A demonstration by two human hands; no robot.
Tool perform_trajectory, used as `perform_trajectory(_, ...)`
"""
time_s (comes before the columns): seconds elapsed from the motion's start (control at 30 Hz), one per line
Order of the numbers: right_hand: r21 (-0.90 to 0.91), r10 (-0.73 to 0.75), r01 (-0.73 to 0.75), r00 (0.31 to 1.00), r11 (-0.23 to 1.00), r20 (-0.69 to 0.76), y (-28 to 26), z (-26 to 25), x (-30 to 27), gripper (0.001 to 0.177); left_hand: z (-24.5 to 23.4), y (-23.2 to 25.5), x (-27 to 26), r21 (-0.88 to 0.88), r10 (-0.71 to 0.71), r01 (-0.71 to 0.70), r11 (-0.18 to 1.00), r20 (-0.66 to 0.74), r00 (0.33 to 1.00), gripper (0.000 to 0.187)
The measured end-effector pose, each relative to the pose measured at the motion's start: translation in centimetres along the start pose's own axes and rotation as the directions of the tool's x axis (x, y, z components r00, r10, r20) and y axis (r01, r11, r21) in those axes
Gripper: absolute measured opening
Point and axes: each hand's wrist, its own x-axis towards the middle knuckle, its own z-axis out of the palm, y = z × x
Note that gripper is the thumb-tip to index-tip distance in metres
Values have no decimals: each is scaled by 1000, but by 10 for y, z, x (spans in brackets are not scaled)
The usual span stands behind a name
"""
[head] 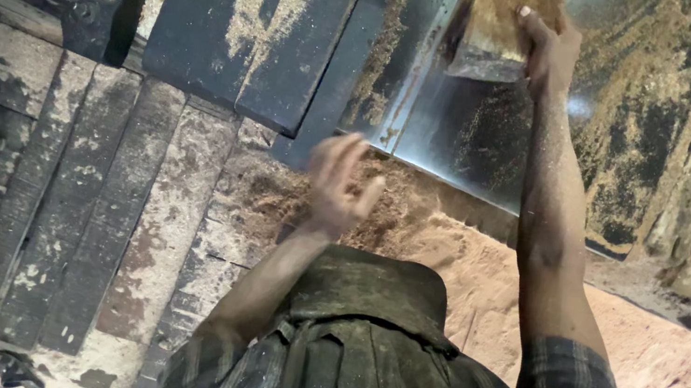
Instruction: The person processes large wooden logs by hand-feeding them through a stationary woodworking machine to plane or shape the surfaces, repeatedly turning and feeding the wood through multiple times.
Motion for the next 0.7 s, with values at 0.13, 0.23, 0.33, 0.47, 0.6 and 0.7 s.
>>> perform_trajectory(0.13, 311, -194, 162, 978, 937, 75, 1, 0, 29, 39, -42, -19, 4, 363, -77, 109, 925, -103, 992, 75)
perform_trajectory(0.23, 159, -217, 204, 974, 966, 68, 4, -2, 44, 33, -48, -34, 4, 425, -338, 341, 839, -84, 937, 88)
perform_trajectory(0.33, 280, -293, 255, 950, 925, 103, 4, -1, 59, 37, -43, -42, 1, 440, -367, 355, 825, -61, 928, 86)
perform_trajectory(0.47, 408, -269, 201, 956, 890, 115, 11, 1, 89, 36, -39, -43, 1, 476, -327, 330, 815, -91, 941, 76)
perform_trajectory(0.6, 437, -262, 186, 957, 880, 121, 23, -1, 125, 35, -40, -33, 6, 475, -285, 313, 822, -131, 949, 73)
perform_trajectory(0.7, 239, -290, 283, 957, 929, -6, 37, -2, 159, 35, -41, -28, 9, 473, -230, 274, 837, -151, 962, 73)
